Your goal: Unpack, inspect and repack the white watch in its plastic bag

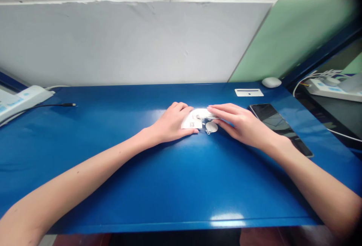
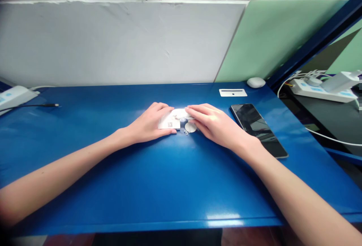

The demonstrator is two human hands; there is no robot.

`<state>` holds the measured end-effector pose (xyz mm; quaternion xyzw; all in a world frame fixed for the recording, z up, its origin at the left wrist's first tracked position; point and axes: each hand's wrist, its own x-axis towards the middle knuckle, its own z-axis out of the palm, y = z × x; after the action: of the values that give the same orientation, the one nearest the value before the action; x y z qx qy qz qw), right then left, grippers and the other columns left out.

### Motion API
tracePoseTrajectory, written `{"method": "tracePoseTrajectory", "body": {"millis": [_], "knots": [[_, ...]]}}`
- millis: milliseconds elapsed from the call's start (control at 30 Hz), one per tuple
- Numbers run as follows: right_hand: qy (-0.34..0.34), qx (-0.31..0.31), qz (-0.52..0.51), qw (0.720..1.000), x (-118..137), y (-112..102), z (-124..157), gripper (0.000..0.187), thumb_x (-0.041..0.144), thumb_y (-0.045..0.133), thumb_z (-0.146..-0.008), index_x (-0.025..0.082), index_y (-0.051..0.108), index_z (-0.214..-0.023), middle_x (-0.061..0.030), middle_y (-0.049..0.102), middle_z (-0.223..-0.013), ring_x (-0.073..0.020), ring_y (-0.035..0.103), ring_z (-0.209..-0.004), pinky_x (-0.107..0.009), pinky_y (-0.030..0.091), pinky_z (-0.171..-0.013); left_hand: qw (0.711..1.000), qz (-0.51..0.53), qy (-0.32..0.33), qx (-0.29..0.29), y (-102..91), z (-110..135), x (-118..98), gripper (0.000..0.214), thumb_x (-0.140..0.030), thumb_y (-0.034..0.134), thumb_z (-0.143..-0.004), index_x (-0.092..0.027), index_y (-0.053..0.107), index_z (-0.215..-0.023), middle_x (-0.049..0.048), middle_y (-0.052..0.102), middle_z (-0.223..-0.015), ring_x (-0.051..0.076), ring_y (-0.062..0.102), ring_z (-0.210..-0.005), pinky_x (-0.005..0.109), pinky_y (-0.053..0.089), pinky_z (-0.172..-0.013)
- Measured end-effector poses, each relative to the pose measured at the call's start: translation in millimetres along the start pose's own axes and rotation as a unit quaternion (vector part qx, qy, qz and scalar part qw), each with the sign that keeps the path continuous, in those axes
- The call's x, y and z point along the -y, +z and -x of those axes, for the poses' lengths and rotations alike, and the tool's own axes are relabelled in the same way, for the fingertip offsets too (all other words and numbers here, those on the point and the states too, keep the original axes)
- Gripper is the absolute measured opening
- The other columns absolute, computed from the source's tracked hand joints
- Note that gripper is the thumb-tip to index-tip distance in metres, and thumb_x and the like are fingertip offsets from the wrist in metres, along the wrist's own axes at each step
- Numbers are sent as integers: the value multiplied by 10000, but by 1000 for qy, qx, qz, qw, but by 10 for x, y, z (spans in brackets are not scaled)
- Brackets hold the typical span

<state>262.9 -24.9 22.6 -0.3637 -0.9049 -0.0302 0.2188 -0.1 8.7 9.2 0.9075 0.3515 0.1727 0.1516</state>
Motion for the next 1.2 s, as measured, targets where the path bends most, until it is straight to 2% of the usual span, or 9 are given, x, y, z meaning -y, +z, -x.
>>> {"method": "tracePoseTrajectory", "body": {"millis": [100, 267, 467, 600, 833, 1067, 1200], "knots": [[13, -15, 5, 1000, -68, -46, 10, 340, 228, 532, -962, 154, 622, -1281, -148, 668, -1258, -269, 650, -1095, -402, 549, -935, 1000, 12, -3, -7, 2, 5, 16, 571, -546, 662, -853, -140, 575, -1244, 152, 573, -1217, 306, 515, -1131, 436, 464, -951], [31, 1, -2, 1000, -174, -101, 46, 332, 247, 531, -958, 212, 634, -1272, -109, 679, -1242, -266, 663, -1077, -408, 549, -935, 999, 28, -10, -25, 4, 11, 27, 516, -507, 662, -865, -136, 584, -1216, 147, 576, -1197, 299, 526, -1120, 431, 457, -954], [28, 25, 2, 999, -202, -82, 60, 302, 246, 536, -954, 189, 661, -1223, -113, 702, -1199, -270, 673, -1058, -411, 550, -929, 998, 40, -7, -40, 2, 14, 18, 440, -444, 647, -890, -143, 573, -1203, 134, 574, -1183, 281, 538, -1105, 417, 458, -959], [24, 48, -1, 999, -139, -3, 51, 320, 268, 504, -976, 156, 649, -1237, -134, 704, -1190, -266, 678, -1053, -389, 563, -891, 998, 43, -2, -40, 17, 15, 13, 480, -470, 671, -866, -140, 567, -1199, 140, 567, -1192, 286, 539, -1117, 420, 464, -963], [19, 53, -30, 998, 2, 111, 12, 330, 266, 498, -979, 160, 651, -1251, -143, 693, -1226, -280, 653, -1089, -436, 545, -925, 999, 34, 6, -18, 29, 23, -30, 544, -475, 671, -860, -130, 533, -1258, 168, 541, -1246, 299, 530, -1156, 436, 458, -997], [21, 69, -24, 997, -78, 20, 19, 347, 283, 520, -965, 185, 646, -1273, -142, 660, -1280, -290, 627, -1131, -456, 543, -932, 1000, 16, 4, -10, 40, 21, -43, 560, -502, 650, -866, -143, 524, -1278, 175, 539, -1264, 313, 525, -1167, 469, 463, -995], [26, 64, -18, 997, -148, -32, 31, 295, 287, 532, -960, 196, 697, -1188, -116, 705, -1183, -265, 667, -1044, -415, 560, -881, 1000, 14, 6, -5, 42, 13, -51, 557, -510, 642, -872, -139, 531, -1272, 177, 544, -1263, 311, 529, -1163, 459, 466, -990]]}}
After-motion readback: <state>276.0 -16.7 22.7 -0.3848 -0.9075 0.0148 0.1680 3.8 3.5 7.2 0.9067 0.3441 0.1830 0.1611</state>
